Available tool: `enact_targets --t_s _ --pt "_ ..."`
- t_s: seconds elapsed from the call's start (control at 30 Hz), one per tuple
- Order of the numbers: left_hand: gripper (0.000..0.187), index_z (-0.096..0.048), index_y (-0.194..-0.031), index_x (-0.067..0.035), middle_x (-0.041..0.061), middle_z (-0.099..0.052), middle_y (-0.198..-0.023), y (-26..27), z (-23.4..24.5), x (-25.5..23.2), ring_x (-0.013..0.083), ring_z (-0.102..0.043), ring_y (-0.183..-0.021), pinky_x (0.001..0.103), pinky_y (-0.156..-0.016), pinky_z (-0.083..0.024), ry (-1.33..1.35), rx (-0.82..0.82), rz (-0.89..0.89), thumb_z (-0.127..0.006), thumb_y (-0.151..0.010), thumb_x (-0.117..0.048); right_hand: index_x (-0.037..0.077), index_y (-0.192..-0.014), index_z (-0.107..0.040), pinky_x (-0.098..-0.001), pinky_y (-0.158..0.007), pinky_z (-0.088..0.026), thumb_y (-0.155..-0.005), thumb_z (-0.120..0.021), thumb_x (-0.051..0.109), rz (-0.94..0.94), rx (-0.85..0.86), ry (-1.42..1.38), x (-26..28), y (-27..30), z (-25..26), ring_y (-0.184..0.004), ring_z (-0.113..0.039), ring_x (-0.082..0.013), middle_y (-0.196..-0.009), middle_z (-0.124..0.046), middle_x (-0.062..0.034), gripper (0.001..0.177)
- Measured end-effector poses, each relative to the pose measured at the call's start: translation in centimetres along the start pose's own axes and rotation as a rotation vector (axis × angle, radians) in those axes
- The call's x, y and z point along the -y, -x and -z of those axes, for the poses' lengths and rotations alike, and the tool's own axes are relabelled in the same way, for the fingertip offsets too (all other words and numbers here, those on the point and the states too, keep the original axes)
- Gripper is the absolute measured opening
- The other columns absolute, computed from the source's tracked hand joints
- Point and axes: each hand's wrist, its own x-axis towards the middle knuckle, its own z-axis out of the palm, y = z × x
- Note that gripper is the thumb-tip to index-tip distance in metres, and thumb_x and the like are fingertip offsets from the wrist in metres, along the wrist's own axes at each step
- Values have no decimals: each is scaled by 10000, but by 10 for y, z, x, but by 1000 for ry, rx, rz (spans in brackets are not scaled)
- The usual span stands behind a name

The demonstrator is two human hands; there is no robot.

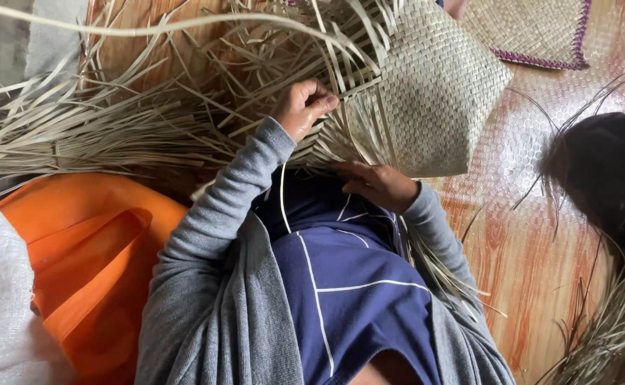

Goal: Weaving a basket or mat using dried plant fibers while sitting on the floor.

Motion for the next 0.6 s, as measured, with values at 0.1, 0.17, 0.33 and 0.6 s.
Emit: enact_targets --t_s 0.1,0.17,0.33,0.6 --pt "188 -757 -922 -97 38 -677 -714 8 -4 7 113 -611 -697 261 -634 -510 39 10 51 -784 -922 -283 9 -1412 -561 -562 -781 -571 -959 -695 202 45 28 38 -3 14 5 -958 -714 -463 -1067 -728 -281 510" --pt "182 -757 -930 -112 36 -677 -720 15 -8 15 117 -609 -693 254 -632 -507 62 -34 105 -802 -907 -286 44 -1367 -641 -523 -812 -571 -971 -670 248 202 180 -127 -7 27 16 -976 -729 -437 -1105 -730 -260 446" --pt "190 -756 -913 -112 20 -671 -716 34 -5 -1 99 -612 -680 227 -633 -503 67 -54 129 -813 -897 -293 -28 -1050 -762 -417 -748 -591 -933 -733 73 255 -438 -17 -2 34 60 -804 -740 -314 -937 -750 -194 157" --pt "84 -748 -906 -144 79 -690 -807 47 4 -35 209 -677 -789 333 -724 -534 -171 -45 -19 -765 -925 -224 238 -1357 -666 -421 -803 -372 -818 -921 248 146 -589 808 -16 -20 59 -913 -426 -257 -1053 -464 -69 596"
